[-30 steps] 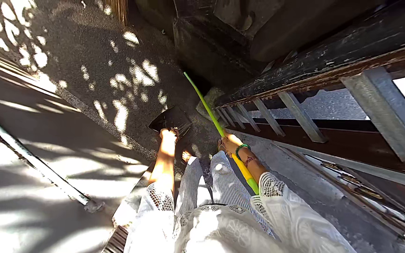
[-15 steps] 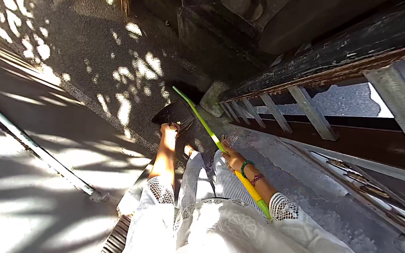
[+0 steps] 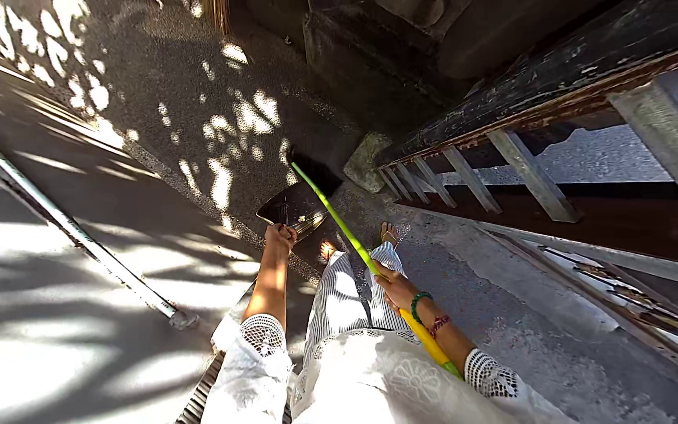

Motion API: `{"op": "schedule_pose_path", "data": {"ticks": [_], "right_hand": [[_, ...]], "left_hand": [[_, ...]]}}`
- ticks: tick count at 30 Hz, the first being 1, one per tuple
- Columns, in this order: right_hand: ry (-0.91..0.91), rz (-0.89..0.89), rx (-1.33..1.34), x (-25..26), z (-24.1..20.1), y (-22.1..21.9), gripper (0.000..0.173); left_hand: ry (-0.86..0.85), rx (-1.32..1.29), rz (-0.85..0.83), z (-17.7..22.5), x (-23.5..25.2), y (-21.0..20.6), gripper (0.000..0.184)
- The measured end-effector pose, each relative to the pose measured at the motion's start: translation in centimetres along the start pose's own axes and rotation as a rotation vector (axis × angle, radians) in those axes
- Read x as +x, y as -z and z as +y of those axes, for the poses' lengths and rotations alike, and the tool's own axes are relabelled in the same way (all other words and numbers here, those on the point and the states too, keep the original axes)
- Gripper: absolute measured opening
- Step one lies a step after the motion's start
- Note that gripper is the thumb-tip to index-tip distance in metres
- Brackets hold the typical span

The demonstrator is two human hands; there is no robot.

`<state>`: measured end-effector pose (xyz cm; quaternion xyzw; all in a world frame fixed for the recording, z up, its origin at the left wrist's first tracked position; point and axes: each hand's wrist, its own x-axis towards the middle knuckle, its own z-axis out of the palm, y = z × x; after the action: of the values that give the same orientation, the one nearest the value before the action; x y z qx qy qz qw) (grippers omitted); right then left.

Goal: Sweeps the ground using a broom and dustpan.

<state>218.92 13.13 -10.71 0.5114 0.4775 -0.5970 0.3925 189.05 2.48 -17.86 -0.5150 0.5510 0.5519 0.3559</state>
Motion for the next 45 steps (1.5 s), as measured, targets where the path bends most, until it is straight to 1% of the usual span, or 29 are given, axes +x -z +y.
{"op": "schedule_pose_path", "data": {"ticks": [2, 4, 6, 7, 8, 10, 12, 13, 14, 15, 18, 20, 21, 23, 25, 27, 28, 30, 32, 34, 36, 37, 39, 41, 43, 44, 45], "right_hand": [[0.026, -0.021, -0.072, -3.1, 1.5, -0.4, 0.058], [0.06, 0.0, -0.15, -7.1, 3.2, 0.1, 0.058], [0.088, 0.078, -0.229, -9.8, 4.4, 0.8, 0.058], [0.091, 0.127, -0.264, -10.2, 4.7, 1.1, 0.058], [0.091, 0.169, -0.286, -9.6, 4.9, 1.3, 0.058], [0.049, 0.179, -0.236, -6.3, 4.5, 1.4, 0.058], [0.002, 0.111, -0.103, -2.1, 4.1, 0.2, 0.057], [-0.012, 0.063, -0.06, -0.8, 3.9, -0.4, 0.057], [-0.014, 0.026, -0.055, -0.5, 3.8, -0.8, 0.058], [-0.008, 0.005, -0.07, -1.2, 3.7, -0.9, 0.058], [0.025, -0.005, -0.107, -7.0, 4.4, 0.1, 0.058], [0.046, 0.042, -0.171, -9.3, 4.6, 1.3, 0.058], [0.052, 0.077, -0.213, -9.0, 4.5, 1.6, 0.059], [0.047, 0.136, -0.256, -6.0, 3.9, 1.6, 0.059], [0.017, 0.113, -0.225, -1.8, 3.1, 0.7, 0.058], [-0.003, 0.045, -0.232, 0.0, 2.7, -0.6, 0.058], [0.011, 0.028, -0.264, -0.8, 2.7, -1.2, 0.058], [0.058, 0.041, -0.341, -4.6, 2.3, -1.1, 0.059], [0.108, 0.109, -0.421, -9.1, 1.3, -0.6, 0.059], [0.203, 0.209, -0.534, -10.5, -1.2, 0.4, 0.059], [0.273, 0.279, -0.688, -8.3, -5.9, 1.6, 0.059], [0.296, 0.308, -0.77, -6.3, -8.7, 2.1, 0.058], [0.279, 0.317, -0.888, -1.8, -14.8, 2.6, 0.061], [0.307, 0.356, -0.906, 3.3, -19.4, 2.9, 0.066], [0.34, 0.37, -0.854, 7.5, -21.6, 2.8, 0.065], [0.367, 0.372, -0.817, 9.3, -21.3, 2.6, 0.063], [0.404, 0.387, -0.806, 10.7, -20.1, 2.5, 0.062]], "left_hand": [[-0.007, 0.025, 0.013, -0.3, 0.2, -0.5, 0.019], [-0.014, 0.044, 0.02, -0.6, 0.4, -0.4, 0.018], [-0.015, 0.048, 0.021, -0.7, 0.5, -0.2, 0.017], [-0.012, 0.047, 0.02, -0.9, 0.5, -0.2, 0.017], [-0.01, 0.044, 0.022, -1.1, 0.4, -0.2, 0.016], [-0.017, 0.055, 0.046, -1.4, 0.3, -0.6, 0.016], [-0.024, 0.081, 0.069, -1.7, 0.3, -1.0, 0.014], [-0.023, 0.093, 0.074, -1.8, 0.4, -1.0, 0.013], [-0.023, 0.094, 0.074, -1.8, 0.3, -1.1, 0.013], [-0.022, 0.085, 0.068, -1.6, 0.3, -1.1, 0.014], [-0.018, 0.036, 0.021, -1.0, 1.1, 0.7, 0.02], [-0.004, 0.003, 0.001, -0.8, 1.8, 1.9, 0.021], [0.003, -0.005, -0.007, -1.0, 2.0, 2.3, 0.021], [0.008, -0.019, -0.008, -1.4, 2.1, 2.5, 0.023], [0.0, -0.032, 0.001, -1.4, 2.0, 2.0, 0.023], [0.001, -0.048, -0.009, -1.1, 2.2, 2.3, 0.02], [0.009, -0.058, -0.016, -0.9, 2.3, 3.1, 0.019], [0.026, -0.092, -0.051, -0.3, 2.5, 5.3, 0.016], [0.042, -0.16, -0.076, -0.7, 2.6, 8.3, 0.016], [0.06, -0.222, -0.103, -1.8, 1.7, 10.7, 0.016], [0.066, -0.283, -0.115, -3.6, 0.5, 12.0, 0.021], [0.065, -0.32, -0.126, -4.7, -0.3, 12.6, 0.024], [0.073, -0.385, -0.155, -7.0, -1.9, 13.6, 0.028], [0.071, -0.431, -0.146, -9.4, -3.6, 14.3, 0.031], [0.084, -0.475, -0.106, -11.9, -5.4, 14.7, 0.03], [0.099, -0.516, -0.096, -13.3, -6.2, 15.0, 0.028], [0.113, -0.562, -0.087, -14.6, -6.9, 15.3, 0.026]]}}
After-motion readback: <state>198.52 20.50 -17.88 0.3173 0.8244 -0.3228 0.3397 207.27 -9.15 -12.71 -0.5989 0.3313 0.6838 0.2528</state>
